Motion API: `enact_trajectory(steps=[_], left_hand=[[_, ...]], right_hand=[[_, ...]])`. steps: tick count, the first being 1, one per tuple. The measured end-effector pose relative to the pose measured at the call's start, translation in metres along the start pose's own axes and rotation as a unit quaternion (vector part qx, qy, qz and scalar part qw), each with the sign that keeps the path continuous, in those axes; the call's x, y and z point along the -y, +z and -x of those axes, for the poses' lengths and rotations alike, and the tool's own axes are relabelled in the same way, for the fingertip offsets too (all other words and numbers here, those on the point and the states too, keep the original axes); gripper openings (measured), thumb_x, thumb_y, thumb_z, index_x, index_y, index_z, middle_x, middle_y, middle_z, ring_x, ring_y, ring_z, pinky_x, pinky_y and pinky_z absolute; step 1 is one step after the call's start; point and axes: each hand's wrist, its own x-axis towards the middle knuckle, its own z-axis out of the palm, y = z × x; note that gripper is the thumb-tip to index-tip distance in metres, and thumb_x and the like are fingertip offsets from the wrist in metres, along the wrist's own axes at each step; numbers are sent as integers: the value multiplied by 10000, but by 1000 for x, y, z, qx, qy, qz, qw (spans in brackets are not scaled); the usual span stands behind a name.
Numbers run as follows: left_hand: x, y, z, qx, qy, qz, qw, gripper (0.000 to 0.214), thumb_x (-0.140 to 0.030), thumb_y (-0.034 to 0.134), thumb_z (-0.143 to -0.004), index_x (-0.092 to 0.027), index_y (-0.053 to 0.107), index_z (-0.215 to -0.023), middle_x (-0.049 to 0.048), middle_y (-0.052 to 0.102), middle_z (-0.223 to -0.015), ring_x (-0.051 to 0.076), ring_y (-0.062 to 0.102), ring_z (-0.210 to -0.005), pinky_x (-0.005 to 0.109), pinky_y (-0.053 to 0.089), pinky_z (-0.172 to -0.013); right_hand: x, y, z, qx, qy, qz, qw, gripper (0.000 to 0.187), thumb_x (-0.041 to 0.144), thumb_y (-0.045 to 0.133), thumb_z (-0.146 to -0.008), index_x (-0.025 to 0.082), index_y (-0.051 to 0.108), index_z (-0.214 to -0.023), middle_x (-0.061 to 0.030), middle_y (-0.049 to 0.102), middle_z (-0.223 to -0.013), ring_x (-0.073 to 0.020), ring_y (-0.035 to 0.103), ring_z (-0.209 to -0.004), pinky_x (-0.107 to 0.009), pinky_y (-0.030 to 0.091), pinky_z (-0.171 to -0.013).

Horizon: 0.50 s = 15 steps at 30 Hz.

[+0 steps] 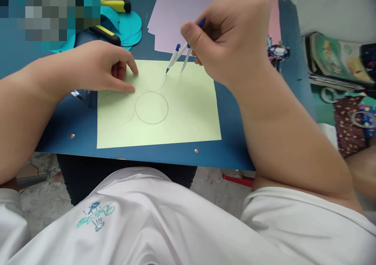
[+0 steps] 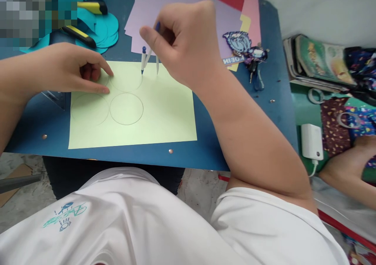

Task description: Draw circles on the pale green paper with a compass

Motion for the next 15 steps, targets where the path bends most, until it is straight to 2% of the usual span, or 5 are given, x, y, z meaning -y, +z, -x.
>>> enact_trajectory(steps=[5, 11, 15], left_hand=[[-3, 0, 1, -13, -3, -3, 1000, 967, -1028, 558, -1051, -237, 902, -1490, 67, 788, -1111, 236, 668, -1006, 445, 438, -989], [-2, -4, -2, 6, 14, 12, 1000, 921, -1003, 654, -1024, -241, 914, -1471, 61, 806, -1088, 233, 664, -961, 450, 443, -963], [1, -5, -3, 9, 5, 20, 1000, 909, -992, 696, -1020, -260, 916, -1511, 77, 841, -1134, 266, 673, -1013, 473, 457, -976]], right_hand=[[0, -3, 1, 8, 0, 0, 1000, 812, 920, 618, -1260, 285, 524, -764, -9, 606, -642, -216, 565, -557, -452, 352, -659], [-1, -6, 1, 33, 27, 22, 999, 571, 628, 689, -1221, 317, 519, -773, -20, 642, -685, -262, 585, -596, -492, 402, -680], [1, -8, -1, 50, 47, 55, 996, 555, 655, 655, -1196, 335, 507, -767, -35, 646, -689, -280, 587, -621, -525, 412, -687]])
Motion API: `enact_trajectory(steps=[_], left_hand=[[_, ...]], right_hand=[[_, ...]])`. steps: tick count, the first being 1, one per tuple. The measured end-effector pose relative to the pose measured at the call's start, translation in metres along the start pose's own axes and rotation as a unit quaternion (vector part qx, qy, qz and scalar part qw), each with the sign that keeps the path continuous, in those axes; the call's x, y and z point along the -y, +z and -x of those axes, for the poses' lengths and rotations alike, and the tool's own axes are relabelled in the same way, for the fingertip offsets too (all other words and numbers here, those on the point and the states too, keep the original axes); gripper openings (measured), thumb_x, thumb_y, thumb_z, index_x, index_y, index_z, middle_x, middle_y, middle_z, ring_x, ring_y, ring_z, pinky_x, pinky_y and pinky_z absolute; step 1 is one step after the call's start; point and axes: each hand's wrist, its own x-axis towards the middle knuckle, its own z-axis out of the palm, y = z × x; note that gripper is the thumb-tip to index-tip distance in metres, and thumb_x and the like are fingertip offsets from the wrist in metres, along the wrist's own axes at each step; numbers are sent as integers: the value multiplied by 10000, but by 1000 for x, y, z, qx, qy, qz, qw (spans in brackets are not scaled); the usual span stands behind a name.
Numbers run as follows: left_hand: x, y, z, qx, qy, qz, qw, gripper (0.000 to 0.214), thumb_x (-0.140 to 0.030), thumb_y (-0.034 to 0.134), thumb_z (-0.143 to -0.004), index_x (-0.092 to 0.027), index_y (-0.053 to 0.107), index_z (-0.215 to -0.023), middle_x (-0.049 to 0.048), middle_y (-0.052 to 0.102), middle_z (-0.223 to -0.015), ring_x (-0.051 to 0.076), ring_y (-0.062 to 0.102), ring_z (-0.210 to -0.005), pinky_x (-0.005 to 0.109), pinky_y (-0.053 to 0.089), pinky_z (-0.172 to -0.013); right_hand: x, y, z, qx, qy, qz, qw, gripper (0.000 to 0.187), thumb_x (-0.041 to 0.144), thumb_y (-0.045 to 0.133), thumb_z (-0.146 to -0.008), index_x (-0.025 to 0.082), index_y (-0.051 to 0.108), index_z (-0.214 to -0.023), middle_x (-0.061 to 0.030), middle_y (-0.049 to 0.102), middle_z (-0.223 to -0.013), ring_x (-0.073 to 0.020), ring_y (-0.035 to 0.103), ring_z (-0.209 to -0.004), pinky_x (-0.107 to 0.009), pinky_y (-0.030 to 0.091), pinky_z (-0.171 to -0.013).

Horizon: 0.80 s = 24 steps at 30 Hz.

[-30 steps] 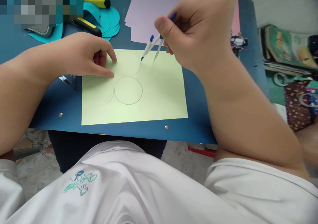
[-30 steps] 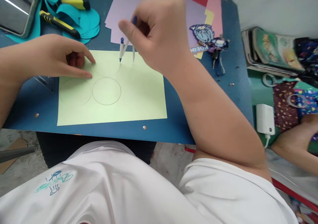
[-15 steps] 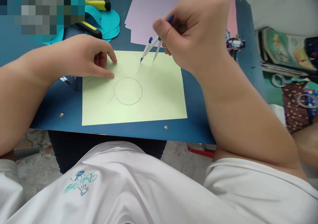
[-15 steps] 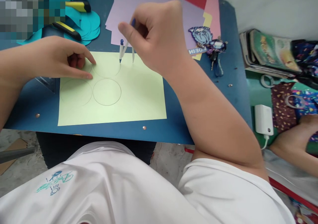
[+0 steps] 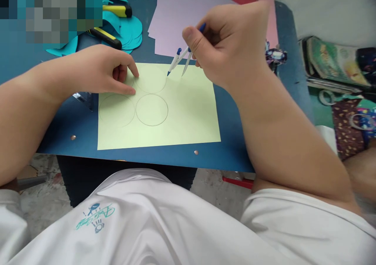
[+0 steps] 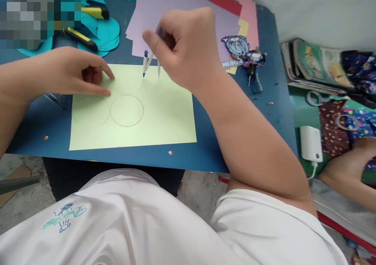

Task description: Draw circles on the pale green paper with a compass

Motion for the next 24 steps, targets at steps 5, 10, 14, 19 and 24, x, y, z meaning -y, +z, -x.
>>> enact_trajectory(steps=[5, 10, 14, 19, 24], left_hand=[[0, 1, -1, 4, -5, -7, 1000, 953, -1040, 685, -1000, -270, 920, -1508, 75, 844, -1126, 271, 687, -1020, 471, 467, -986], [0, 2, -1, -7, -9, -7, 1000, 969, -1063, 649, -992, -276, 924, -1485, 76, 838, -1120, 264, 683, -1009, 467, 460, -970], [0, 4, 0, -1, -10, -19, 1000, 963, -1033, 628, -1023, -254, 905, -1516, 78, 819, -1140, 251, 682, -1024, 456, 449, -987], [1, 2, -1, -11, -12, -24, 1000, 897, -976, 642, -1043, -258, 901, -1514, 72, 822, -1144, 251, 692, -1034, 452, 455, -995], [2, -7, -9, 43, -2, -35, 998, 842, -894, 767, -959, -226, 909, -1452, 58, 815, -1088, 222, 701, -964, 413, 457, -946]], right_hand=[[3, 1, 0, 1, -3, 10, 1000, 618, 737, 611, -1201, 333, 472, -755, -42, 613, -656, -280, 528, -602, -536, 428, -706], [1, 0, 2, 0, -2, 0, 1000, 600, 707, 646, -1223, 333, 497, -778, -36, 653, -698, -286, 589, -622, -524, 439, -701], [2, -1, 2, -3, -9, -9, 1000, 531, 595, 682, -1207, 337, 511, -776, -30, 656, -689, -280, 597, -612, -518, 427, -685], [2, 2, 2, -26, -22, -30, 999, 506, 532, 693, -1181, 327, 494, -764, -19, 608, -664, -262, 552, -587, -493, 349, -669], [-13, 13, -1, -108, -47, 8, 993, 694, 704, 674, -1187, 279, 406, -709, -16, 437, -599, -200, 415, -559, -433, 264, -664]])
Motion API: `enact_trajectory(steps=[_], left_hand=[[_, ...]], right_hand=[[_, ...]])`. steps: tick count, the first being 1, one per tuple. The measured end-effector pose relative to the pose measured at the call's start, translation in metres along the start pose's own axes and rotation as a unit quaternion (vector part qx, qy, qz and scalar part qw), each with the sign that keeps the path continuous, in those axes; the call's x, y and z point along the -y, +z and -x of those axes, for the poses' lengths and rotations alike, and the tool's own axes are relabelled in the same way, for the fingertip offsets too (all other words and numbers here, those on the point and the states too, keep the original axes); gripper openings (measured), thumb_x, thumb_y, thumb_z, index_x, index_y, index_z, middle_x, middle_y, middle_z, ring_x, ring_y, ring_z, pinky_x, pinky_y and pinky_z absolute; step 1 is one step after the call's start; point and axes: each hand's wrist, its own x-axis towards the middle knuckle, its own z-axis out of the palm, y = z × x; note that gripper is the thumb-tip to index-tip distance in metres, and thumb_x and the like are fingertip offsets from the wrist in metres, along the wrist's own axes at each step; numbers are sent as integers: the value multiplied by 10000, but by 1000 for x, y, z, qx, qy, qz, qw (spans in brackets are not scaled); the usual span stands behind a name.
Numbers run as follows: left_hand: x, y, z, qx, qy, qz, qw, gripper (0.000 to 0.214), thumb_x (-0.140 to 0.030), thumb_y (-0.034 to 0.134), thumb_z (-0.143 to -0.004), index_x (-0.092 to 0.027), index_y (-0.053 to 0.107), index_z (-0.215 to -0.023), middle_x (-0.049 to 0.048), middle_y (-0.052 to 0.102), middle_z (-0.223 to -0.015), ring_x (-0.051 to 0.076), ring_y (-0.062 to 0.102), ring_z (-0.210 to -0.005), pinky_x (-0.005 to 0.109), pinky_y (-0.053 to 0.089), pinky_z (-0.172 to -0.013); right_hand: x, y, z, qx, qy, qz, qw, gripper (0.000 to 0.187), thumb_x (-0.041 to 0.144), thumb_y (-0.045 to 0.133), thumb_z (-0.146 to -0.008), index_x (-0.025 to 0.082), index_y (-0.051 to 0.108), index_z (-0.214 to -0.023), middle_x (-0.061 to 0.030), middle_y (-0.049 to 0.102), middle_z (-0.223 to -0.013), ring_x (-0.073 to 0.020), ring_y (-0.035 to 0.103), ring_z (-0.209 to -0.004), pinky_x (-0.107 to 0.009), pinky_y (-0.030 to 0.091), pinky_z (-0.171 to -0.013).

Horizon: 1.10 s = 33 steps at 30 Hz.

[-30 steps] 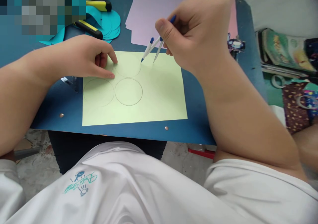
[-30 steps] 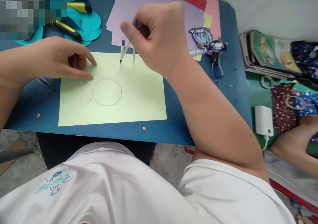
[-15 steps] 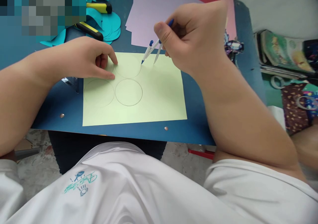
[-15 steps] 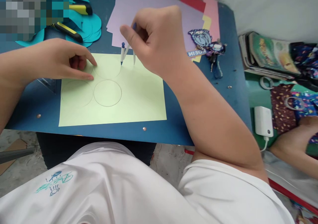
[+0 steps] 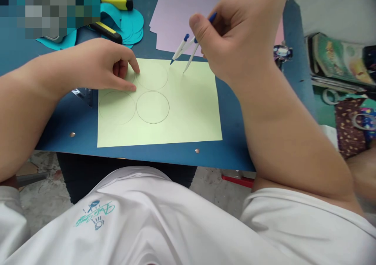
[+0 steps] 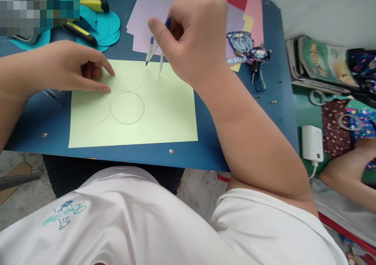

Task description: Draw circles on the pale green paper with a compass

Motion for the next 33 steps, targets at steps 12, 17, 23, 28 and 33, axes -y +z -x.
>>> enact_trajectory(steps=[12, 17, 23, 28, 33], left_hand=[[-8, 2, 8, -19, 3, -5, 1000, 968, -979, 556, -1054, -190, 880, -1512, 54, 802, -1138, 189, 681, -1006, 399, 450, -987], [-5, 7, 10, -16, 2, -15, 1000, 1003, -990, 491, -1108, -193, 844, -1605, 70, 796, -1209, 207, 685, -1068, 403, 447, -1016], [-2, 7, 10, -17, -1, 7, 1000, 1005, -1010, 543, -1105, -207, 854, -1624, 77, 806, -1233, 223, 685, -1096, 420, 453, -1045], [-3, 8, 11, -13, 5, -15, 1000, 1004, -981, 492, -1125, -199, 824, -1660, 75, 780, -1234, 219, 677, -1095, 411, 434, -1050], [-6, 7, 12, -27, 7, 0, 1000, 946, -962, 538, -1117, -201, 866, -1573, 50, 777, -1171, 189, 669, -1045, 397, 434, -1024]], right_hand=[[2, -7, -4, 34, 47, 123, 991, 603, 490, 706, -1118, 282, 307, -717, -3, 408, -641, -165, 379, -605, -404, 315, -706], [-2, -6, -4, 37, 51, 140, 988, 610, 486, 731, -1128, 294, 318, -721, -11, 523, -638, -194, 456, -595, -431, 345, -682], [-2, -5, -2, 17, 45, 123, 991, 599, 469, 725, -1095, 268, 316, -707, -6, 459, -611, -169, 429, -571, -399, 309, -657], [-5, -2, -2, 7, 54, 127, 990, 616, 461, 720, -1082, 265, 284, -694, -11, 450, -605, -167, 454, -571, -396, 300, -659], [-7, -1, -1, -15, 57, 131, 990, 659, 465, 754, -1074, 266, 252, -697, -5, 427, -602, -162, 472, -572, -398, 289, -658]])
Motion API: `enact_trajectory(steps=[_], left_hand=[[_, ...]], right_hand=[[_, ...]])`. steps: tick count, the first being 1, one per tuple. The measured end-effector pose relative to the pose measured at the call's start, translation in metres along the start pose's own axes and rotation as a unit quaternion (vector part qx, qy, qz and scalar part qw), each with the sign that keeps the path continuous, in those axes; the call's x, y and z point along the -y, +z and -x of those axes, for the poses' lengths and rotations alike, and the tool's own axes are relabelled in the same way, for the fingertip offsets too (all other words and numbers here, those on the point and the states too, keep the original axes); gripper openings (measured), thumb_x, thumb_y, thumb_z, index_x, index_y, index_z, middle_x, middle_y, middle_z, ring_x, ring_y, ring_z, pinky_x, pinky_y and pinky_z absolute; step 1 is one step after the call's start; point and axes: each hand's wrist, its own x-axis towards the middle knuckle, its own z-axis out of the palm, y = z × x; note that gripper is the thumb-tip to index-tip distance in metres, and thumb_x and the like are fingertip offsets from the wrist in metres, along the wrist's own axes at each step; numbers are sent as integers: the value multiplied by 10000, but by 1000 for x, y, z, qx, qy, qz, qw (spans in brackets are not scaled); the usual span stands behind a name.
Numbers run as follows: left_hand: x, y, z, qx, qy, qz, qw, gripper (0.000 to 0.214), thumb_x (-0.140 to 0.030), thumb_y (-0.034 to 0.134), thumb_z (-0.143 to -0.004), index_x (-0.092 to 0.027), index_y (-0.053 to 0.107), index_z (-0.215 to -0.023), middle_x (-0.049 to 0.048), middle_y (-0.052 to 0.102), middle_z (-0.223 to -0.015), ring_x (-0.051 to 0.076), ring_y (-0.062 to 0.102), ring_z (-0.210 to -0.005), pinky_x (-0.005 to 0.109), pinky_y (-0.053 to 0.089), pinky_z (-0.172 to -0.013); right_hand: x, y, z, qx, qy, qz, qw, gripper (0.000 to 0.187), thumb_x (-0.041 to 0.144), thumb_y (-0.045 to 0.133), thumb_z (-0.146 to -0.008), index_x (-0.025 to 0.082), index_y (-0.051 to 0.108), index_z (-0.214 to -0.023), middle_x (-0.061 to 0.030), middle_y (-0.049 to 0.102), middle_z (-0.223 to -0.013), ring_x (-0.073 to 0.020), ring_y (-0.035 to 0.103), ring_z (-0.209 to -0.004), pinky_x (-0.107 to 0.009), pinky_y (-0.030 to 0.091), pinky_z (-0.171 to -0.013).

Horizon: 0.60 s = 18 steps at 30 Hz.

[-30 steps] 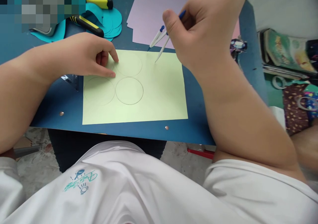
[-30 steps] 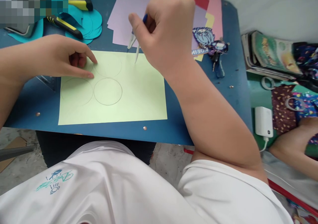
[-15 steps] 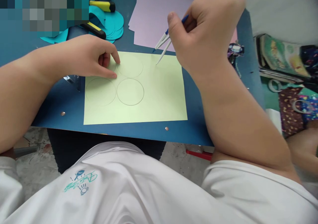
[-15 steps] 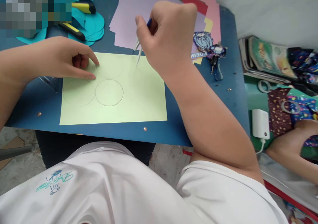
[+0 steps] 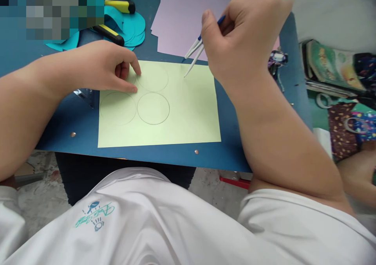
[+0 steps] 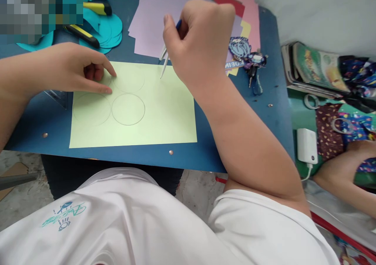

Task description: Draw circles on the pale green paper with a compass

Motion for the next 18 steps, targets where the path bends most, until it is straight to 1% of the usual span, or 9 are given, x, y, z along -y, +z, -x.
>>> enact_trajectory(steps=[4, 8, 10, 13, 16, 18], left_hand=[[1, 1, -2, 5, -10, -3, 1000, 997, -986, 529, -1103, -197, 853, -1617, 57, 782, -1211, 196, 673, -1082, 401, 437, -1046], [2, 2, -3, -6, -3, 0, 1000, 947, -957, 545, -1088, -204, 875, -1558, 46, 775, -1158, 186, 667, -1026, 402, 433, -1011], [3, 2, -2, -3, -2, -5, 1000, 929, -935, 547, -1109, -208, 859, -1596, 51, 778, -1192, 195, 673, -1058, 406, 435, -1029], [4, 3, -1, 7, -9, -13, 1000, 937, -931, 552, -1127, -220, 829, -1672, 55, 784, -1258, 212, 690, -1134, 411, 443, -1080], [4, 3, -1, -2, -9, -7, 1000, 926, -939, 542, -1116, -227, 856, -1617, 39, 785, -1213, 196, 690, -1091, 401, 444, -1053], [3, 2, -2, -3, -15, -7, 1000, 937, -950, 534, -1097, -220, 863, -1583, 37, 790, -1188, 190, 683, -1066, 398, 442, -1034]], right_hand=[[-3, 1, 1, 2, -1, -1, 1000, 661, 458, 754, -1063, 273, 241, -690, -4, 398, -601, -158, 437, -566, -403, 275, -655], [-6, 2, 0, 10, 0, -4, 1000, 668, 448, 759, -1056, 272, 233, -683, -3, 403, -599, -153, 422, -568, -404, 273, -651], [-7, 1, 0, 11, 3, -1, 1000, 683, 450, 766, -1060, 269, 224, -685, -4, 417, -602, -151, 428, -571, -406, 262, -654], [-5, -2, -1, 32, 12, 8, 999, 696, 454, 770, -1089, 265, 234, -686, -7, 452, -618, -155, 451, -594, -413, 265, -672], [-2, -4, -1, 52, 32, 19, 998, 697, 461, 766, -1116, 267, 250, -690, -16, 479, -640, -165, 476, -625, -423, 286, -701], [-1, -4, -2, 62, 44, 26, 997, 699, 468, 774, -1127, 270, 260, -697, -16, 468, -649, -172, 478, -636, -428, 295, -720]])
